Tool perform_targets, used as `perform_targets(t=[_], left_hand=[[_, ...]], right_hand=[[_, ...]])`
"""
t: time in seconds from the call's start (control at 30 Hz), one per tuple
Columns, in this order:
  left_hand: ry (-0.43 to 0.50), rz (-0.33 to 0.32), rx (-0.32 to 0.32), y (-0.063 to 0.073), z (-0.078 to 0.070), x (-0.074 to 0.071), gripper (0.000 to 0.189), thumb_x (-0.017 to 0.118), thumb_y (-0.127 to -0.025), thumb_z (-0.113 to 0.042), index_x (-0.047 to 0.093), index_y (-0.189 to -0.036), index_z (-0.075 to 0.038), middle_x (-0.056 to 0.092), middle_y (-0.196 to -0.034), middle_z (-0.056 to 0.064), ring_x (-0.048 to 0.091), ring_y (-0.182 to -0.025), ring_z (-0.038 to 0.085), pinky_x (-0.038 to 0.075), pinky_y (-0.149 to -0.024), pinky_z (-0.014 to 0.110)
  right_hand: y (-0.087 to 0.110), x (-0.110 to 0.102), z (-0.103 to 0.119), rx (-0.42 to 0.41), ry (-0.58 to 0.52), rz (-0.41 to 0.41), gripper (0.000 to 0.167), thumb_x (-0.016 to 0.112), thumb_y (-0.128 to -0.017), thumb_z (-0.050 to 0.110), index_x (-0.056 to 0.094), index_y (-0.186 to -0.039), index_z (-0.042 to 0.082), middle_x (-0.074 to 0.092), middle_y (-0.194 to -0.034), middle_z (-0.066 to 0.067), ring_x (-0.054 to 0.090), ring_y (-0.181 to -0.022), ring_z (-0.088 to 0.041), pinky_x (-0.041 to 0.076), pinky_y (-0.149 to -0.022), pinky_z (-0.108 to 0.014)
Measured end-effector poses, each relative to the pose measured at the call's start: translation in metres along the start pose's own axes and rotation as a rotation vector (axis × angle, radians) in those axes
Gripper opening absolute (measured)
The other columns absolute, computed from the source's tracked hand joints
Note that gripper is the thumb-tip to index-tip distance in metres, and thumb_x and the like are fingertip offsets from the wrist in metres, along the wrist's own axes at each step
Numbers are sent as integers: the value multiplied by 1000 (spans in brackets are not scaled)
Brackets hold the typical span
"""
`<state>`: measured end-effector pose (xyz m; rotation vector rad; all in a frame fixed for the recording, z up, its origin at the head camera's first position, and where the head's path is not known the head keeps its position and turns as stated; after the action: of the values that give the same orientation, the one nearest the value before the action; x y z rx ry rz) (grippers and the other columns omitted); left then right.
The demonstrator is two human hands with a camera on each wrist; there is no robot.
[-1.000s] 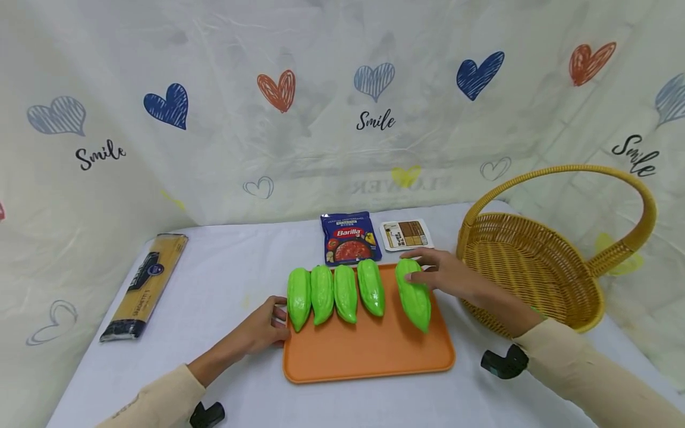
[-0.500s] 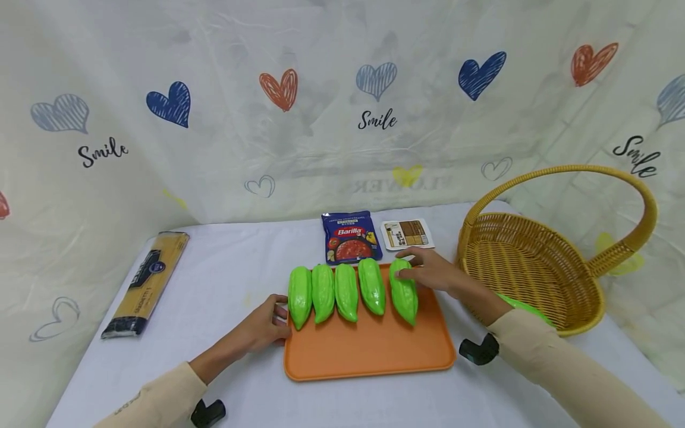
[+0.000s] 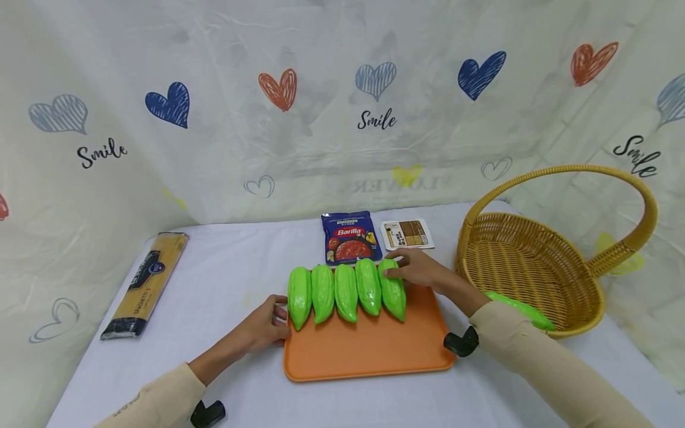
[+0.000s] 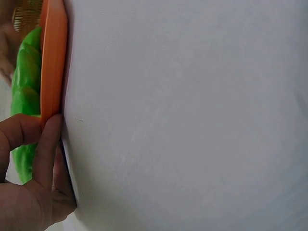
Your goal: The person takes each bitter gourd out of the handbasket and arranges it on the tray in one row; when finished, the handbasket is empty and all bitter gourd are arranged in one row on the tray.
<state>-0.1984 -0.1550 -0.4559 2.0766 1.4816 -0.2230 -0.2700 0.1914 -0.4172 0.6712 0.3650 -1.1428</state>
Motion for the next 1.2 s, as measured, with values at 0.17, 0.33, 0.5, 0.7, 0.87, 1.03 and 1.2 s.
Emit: perform_targets(t=[0.17, 0.33, 0.5, 0.7, 0.87, 1.03, 1.2], left_hand=[[10, -1, 4, -2, 1, 1, 73, 73, -77, 5, 40, -143, 4, 54, -109, 13, 63, -89, 18, 62, -70, 33], [11, -2, 4, -2, 1, 0, 74, 72, -77, 4, 39, -143, 4, 54, -110, 13, 62, -90, 19, 62, -70, 33], [8, 1, 3, -2, 1, 1, 74, 73, -77, 3, 39, -143, 3, 54, -110, 13, 62, -90, 19, 62, -70, 33], [4, 12, 8, -2, 2, 0, 75, 72, -77, 3, 38, -144, 3, 53, -111, 14, 62, -91, 19, 62, -70, 34], [16, 17, -2, -3, 3, 0, 74, 71, -77, 3, 38, -143, 3, 54, -112, 14, 63, -94, 20, 62, -71, 34], [15, 14, -13, -3, 2, 1, 74, 72, -77, 3, 39, -143, 3, 54, -112, 14, 63, -94, 20, 62, -72, 34], [8, 11, -16, -2, 1, 0, 75, 72, -77, 4, 39, -144, 3, 54, -112, 14, 62, -93, 20, 62, -72, 34]], right_hand=[[1, 2, 2, -20, -5, 9, 59, 68, -95, 31, 51, -144, 2, 57, -137, -29, 58, -125, -40, 58, -93, -44], [0, 2, 2, 10, -27, 7, 71, 69, -95, 31, 37, -150, -1, 51, -139, -33, 59, -122, -41, 57, -95, -45], [1, 2, 2, 33, -31, 9, 76, 68, -95, 33, 32, -152, -2, 49, -141, -33, 58, -124, -42, 56, -98, -47], [4, 1, 3, 28, -7, 0, 79, 69, -94, 36, 31, -152, -2, 49, -143, -31, 56, -127, -42, 55, -98, -48], [13, -6, 5, 4, 34, -25, 81, 69, -93, 41, 32, -152, 0, 52, -141, -29, 52, -130, -44, 50, -103, -53], [28, -16, 9, -52, 9, -17, 80, 69, -93, 41, 34, -152, 0, 50, -143, -28, 55, -126, -43, 55, -97, -49], [46, -29, 12, -136, -61, 52, 75, 69, -94, 36, 36, -151, 0, 51, -142, -27, 61, -119, -38, 59, -89, -45]])
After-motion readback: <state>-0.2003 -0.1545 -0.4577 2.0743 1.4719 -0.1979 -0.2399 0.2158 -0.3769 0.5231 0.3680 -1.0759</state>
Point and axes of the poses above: each hand's wrist, its own y-axis away from the middle knuckle, its own x-axis out of the palm, z = x × y, the point moved 3 cm from there along -y, towards the middle knuckle
